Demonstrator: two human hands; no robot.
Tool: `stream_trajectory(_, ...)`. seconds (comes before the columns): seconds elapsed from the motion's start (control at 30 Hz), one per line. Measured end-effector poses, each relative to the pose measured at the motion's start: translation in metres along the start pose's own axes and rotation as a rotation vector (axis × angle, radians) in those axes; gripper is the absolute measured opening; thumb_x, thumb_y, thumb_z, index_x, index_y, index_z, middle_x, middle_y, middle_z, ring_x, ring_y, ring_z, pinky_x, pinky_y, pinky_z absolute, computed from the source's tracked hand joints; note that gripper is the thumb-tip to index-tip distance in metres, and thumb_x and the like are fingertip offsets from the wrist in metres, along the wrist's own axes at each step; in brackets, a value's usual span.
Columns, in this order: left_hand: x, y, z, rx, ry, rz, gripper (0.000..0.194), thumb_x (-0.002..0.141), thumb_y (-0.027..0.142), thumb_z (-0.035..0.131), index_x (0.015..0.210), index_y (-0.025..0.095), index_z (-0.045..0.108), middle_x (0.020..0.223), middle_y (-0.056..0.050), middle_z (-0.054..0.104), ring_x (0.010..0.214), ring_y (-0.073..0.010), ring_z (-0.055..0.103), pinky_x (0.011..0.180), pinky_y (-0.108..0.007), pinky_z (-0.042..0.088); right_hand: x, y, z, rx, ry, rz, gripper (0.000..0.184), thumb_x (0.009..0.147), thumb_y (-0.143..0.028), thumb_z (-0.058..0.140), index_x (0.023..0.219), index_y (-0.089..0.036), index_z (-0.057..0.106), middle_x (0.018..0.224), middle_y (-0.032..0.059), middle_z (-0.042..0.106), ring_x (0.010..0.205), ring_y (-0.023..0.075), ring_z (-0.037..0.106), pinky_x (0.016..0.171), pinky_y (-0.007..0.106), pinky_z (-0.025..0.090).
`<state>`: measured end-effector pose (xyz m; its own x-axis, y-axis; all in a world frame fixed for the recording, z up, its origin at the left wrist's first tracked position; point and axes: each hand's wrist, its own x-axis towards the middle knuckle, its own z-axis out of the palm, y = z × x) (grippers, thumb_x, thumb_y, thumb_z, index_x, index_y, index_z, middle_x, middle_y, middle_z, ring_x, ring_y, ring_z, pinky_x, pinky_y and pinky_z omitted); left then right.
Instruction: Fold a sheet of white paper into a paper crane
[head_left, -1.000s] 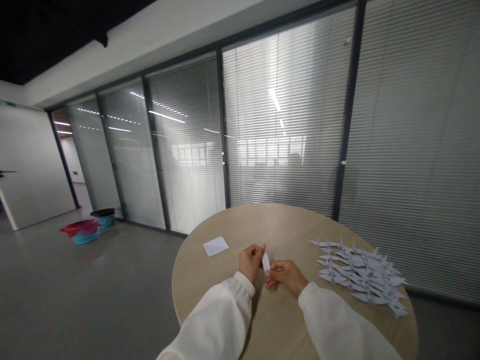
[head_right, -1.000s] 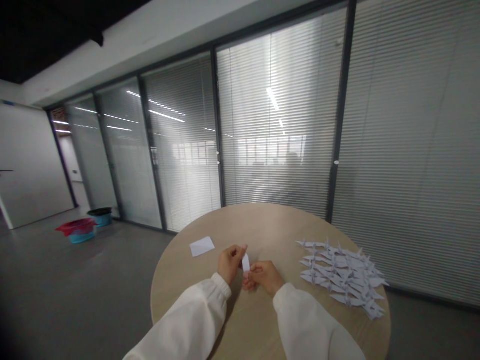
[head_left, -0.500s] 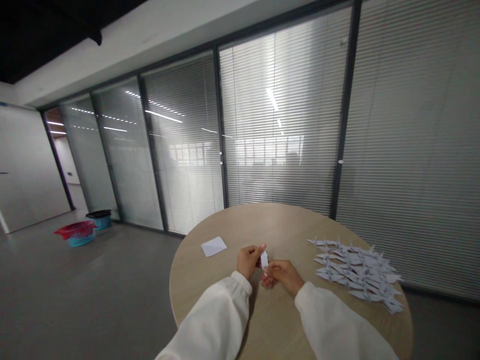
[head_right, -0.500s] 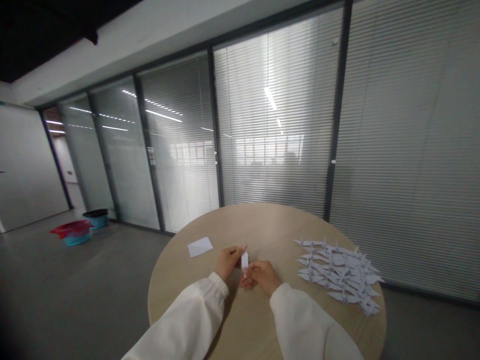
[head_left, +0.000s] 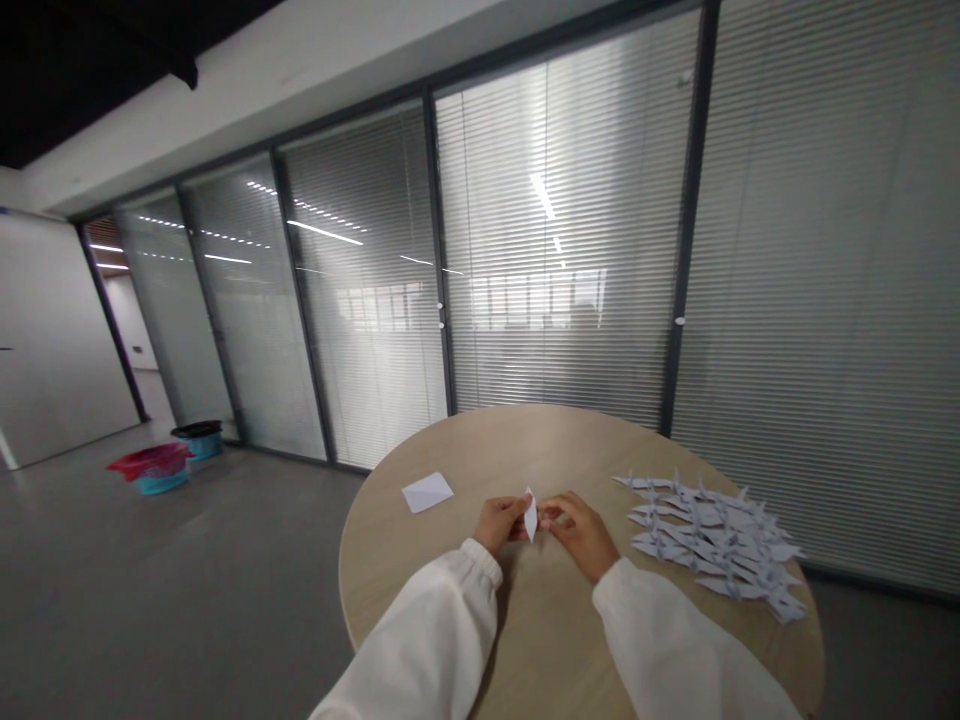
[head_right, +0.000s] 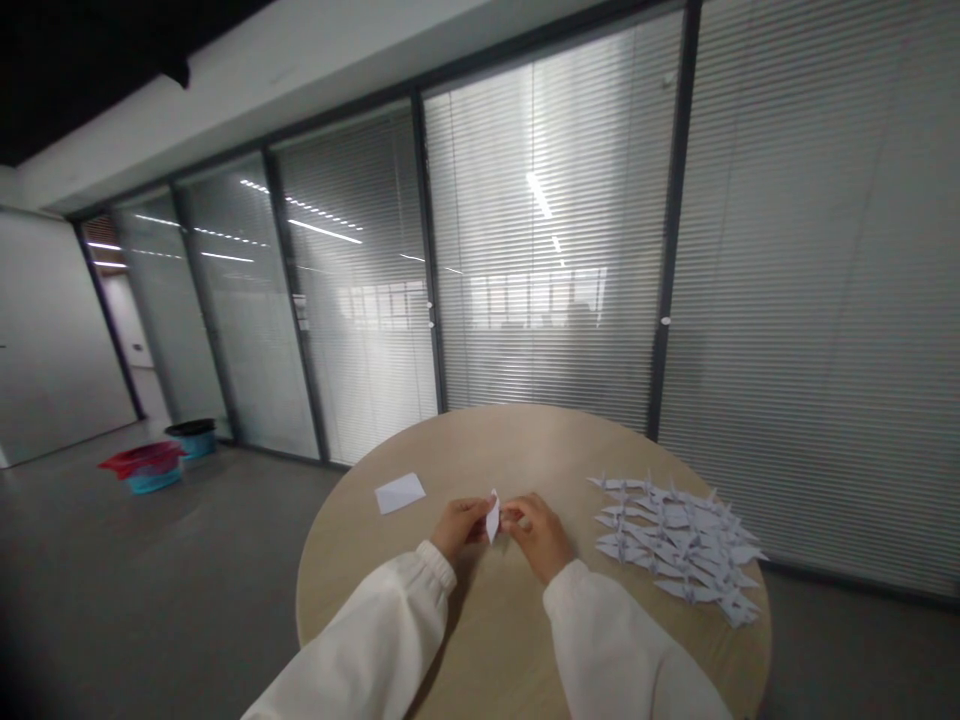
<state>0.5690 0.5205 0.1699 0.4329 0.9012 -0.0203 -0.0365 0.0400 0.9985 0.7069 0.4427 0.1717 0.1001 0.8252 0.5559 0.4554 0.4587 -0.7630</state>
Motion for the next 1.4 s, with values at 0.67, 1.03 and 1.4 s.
stream_trajectory(0.67, -0.005, 0.003, 0.003, -0.036, -0.107, -0.072, 0.042, 0.046, 0.048, 0.074, 0.062, 0.010, 0.063, 0.054, 0.000, 0.056, 0.049, -0.0090, 0.051, 0.055, -0.024, 0.043, 0.002, 0.004, -0.005, -0.040, -0.049, -0.003, 0.011, 0.072, -0.028, 0.060, 0.076, -0.022, 0.068, 0.078, 0.0024, 0.054, 0.073, 0.0144, 0.053, 0.064, 0.026, 0.043)
stream_trajectory(1.03, -0.003, -0.004, 0.002, -0.167, -0.110, -0.038, 0.038, 0.047, 0.035, 0.078, 0.071, 0.009, 0.064, 0.066, -0.004, 0.063, 0.059, -0.0115, 0.059, 0.063, -0.024, 0.047, 0.003, 0.011, -0.002, 0.064, -0.003, 0.024, 0.020, 0.075, -0.038, 0.055, 0.075, -0.019, 0.062, 0.082, 0.0039, 0.053, 0.081, 0.0170, 0.053, 0.066, 0.025, 0.044)
stream_trajectory(1.4, -0.002, -0.007, 0.005, -0.166, -0.134, 0.011, 0.040, 0.047, 0.035, 0.077, 0.074, 0.008, 0.064, 0.071, -0.007, 0.066, 0.064, -0.0148, 0.061, 0.066, -0.027, 0.047, 0.003, 0.009, 0.002, 0.112, 0.114, 0.073, 0.029, 0.070, -0.047, 0.058, 0.071, -0.019, 0.061, 0.076, 0.0051, 0.057, 0.073, 0.0184, 0.055, 0.067, 0.028, 0.046)
